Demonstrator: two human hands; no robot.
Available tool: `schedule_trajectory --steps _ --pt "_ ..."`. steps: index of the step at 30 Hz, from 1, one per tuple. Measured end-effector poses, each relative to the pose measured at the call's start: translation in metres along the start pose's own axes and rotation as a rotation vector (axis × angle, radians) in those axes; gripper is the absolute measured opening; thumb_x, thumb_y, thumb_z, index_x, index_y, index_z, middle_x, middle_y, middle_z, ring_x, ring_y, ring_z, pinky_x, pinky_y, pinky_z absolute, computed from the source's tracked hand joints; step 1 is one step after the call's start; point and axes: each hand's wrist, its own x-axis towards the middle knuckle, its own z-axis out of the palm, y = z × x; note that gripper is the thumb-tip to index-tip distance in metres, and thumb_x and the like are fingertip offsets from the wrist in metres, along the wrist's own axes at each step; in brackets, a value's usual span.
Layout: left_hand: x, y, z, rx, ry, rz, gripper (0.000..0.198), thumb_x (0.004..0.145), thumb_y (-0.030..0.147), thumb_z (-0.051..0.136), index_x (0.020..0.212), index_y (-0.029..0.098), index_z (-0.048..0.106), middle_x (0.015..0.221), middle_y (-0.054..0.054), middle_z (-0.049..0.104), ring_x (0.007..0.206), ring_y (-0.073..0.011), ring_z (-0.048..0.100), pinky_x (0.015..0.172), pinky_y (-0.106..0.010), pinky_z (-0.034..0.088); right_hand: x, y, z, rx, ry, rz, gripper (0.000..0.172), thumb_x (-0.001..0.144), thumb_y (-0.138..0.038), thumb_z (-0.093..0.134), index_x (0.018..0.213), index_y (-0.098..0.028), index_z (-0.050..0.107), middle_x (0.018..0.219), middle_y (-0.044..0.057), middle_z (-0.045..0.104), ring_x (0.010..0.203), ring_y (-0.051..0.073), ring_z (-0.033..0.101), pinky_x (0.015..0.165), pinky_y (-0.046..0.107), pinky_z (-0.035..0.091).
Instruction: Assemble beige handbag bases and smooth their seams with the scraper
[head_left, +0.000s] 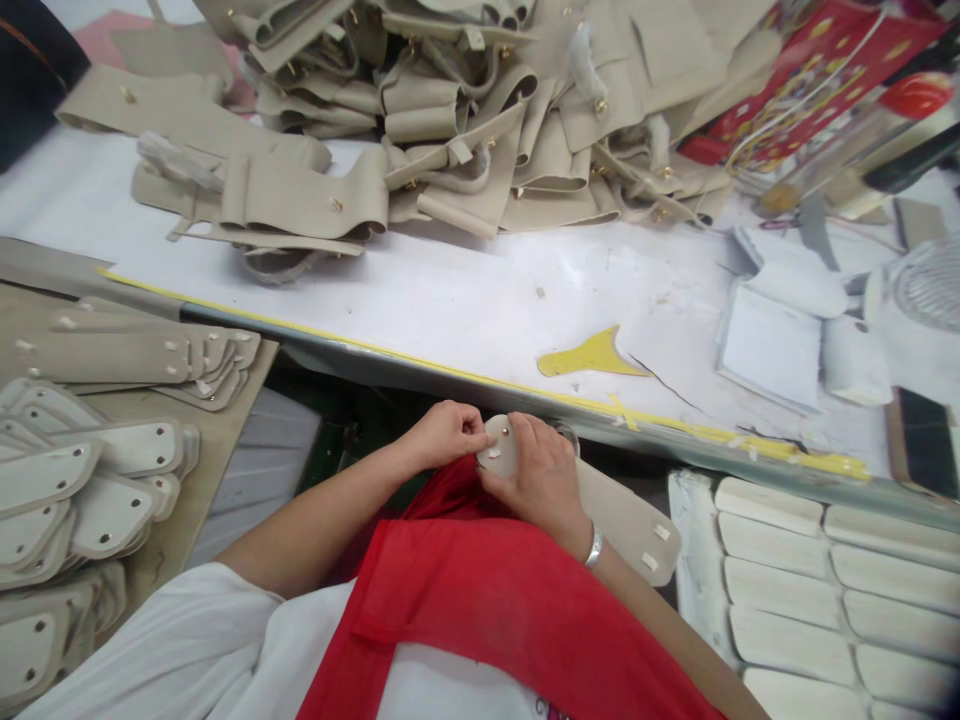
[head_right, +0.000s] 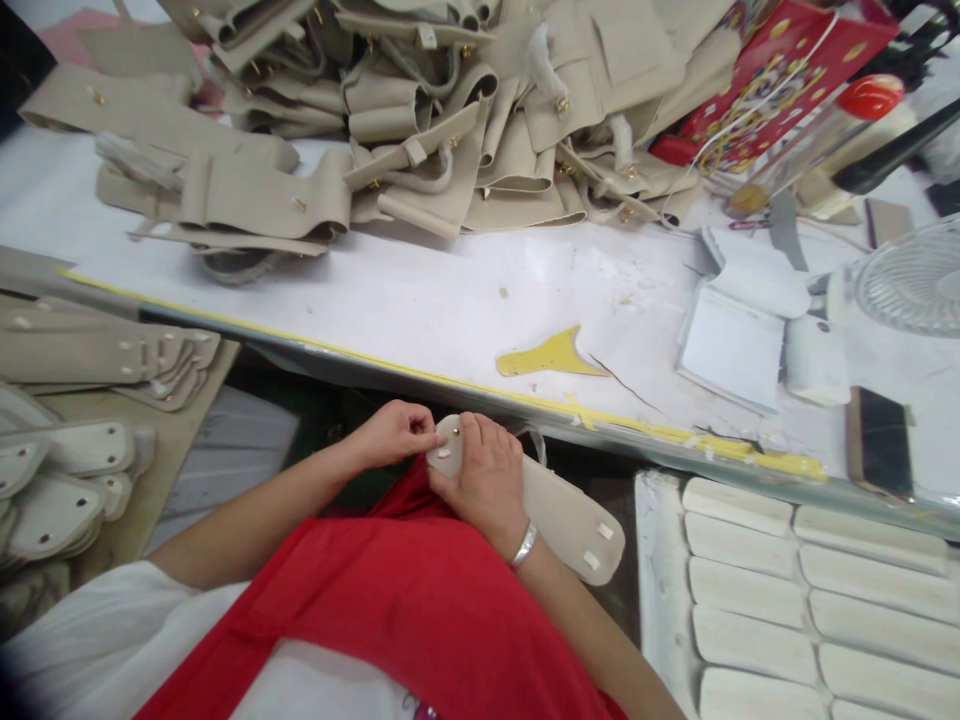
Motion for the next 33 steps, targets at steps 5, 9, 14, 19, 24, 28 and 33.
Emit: schedule_trajectory --steps 5,9,14,19,24,28,33 --pt "0.001 0.000 -0.001 -0.039 -0.023 0.016 0.022 0.069 0.032 0.061 0.060 0.012 0.056 0.055 0.003 0.053 0.050 -0.0071 0.042 0.048 -0.018 0.033 -0.002 0.000 0.003 -0.017 -0.001 -0.003 0.063 0.067 -0.045 0.060 0.120 -0.012 0.047 0.116 0.013 0.054 0.103 0.029 0.048 0.089 0.040 0.034" --pt "-0.001 -0.001 0.002 -0.076 -0.017 0.013 0.022 0.069 0.031 0.061 0.060 0.013 0.053 0.054 0.003 0.051 0.050 -0.0068 0.041 0.047 -0.018 0.031 -0.004 0.004 0.005 -0.036 0.004 -0.016 0.068 0.067 -0.048 0.062 0.122 -0.011 0.045 0.119 0.015 0.052 0.106 0.030 0.047 0.092 0.042 0.032" --pt "-0.001 -0.005 0.005 -0.098 -0.011 0.013 0.023 0.070 0.032 0.060 0.059 0.013 0.052 0.054 0.004 0.049 0.050 -0.0067 0.039 0.047 -0.018 0.030 -0.006 0.012 0.002 -0.018 -0.029 -0.064 0.082 0.067 -0.057 0.062 0.129 -0.008 0.039 0.125 0.018 0.049 0.113 0.030 0.044 0.095 0.042 0.033" --pt "0.000 -0.005 0.004 -0.115 -0.009 0.006 0.025 0.070 0.033 0.060 0.059 0.014 0.051 0.053 0.004 0.049 0.050 -0.0072 0.039 0.047 -0.019 0.030 -0.002 0.008 -0.007 -0.020 -0.072 -0.002 0.072 0.066 -0.049 0.066 0.124 -0.013 0.044 0.123 0.014 0.051 0.113 0.029 0.045 0.095 0.041 0.033" --pt "0.001 -0.004 0.003 -0.127 -0.025 -0.009 0.025 0.070 0.033 0.060 0.058 0.015 0.048 0.053 0.004 0.046 0.050 -0.0071 0.038 0.047 -0.019 0.029 0.002 0.002 -0.007 0.002 -0.073 0.042 0.063 0.065 -0.044 0.065 0.118 -0.015 0.049 0.118 0.013 0.054 0.108 0.029 0.047 0.091 0.040 0.035" --pt "0.002 -0.005 0.004 -0.112 -0.029 0.007 0.023 0.071 0.031 0.057 0.060 0.016 0.044 0.054 0.006 0.044 0.051 -0.0071 0.036 0.047 -0.019 0.029 -0.001 0.009 -0.003 -0.012 -0.056 -0.019 0.073 0.067 -0.052 0.065 0.124 -0.012 0.046 0.121 0.015 0.052 0.110 0.030 0.046 0.094 0.042 0.034" --pt "0.003 -0.008 0.005 -0.072 -0.031 0.045 0.020 0.074 0.030 0.056 0.065 0.017 0.043 0.056 0.006 0.042 0.052 -0.0070 0.035 0.047 -0.019 0.027 -0.012 0.021 -0.007 -0.080 -0.038 -0.144 0.071 0.078 -0.056 0.054 0.131 -0.009 0.040 0.129 0.016 0.047 0.116 0.027 0.043 0.097 0.040 0.034"
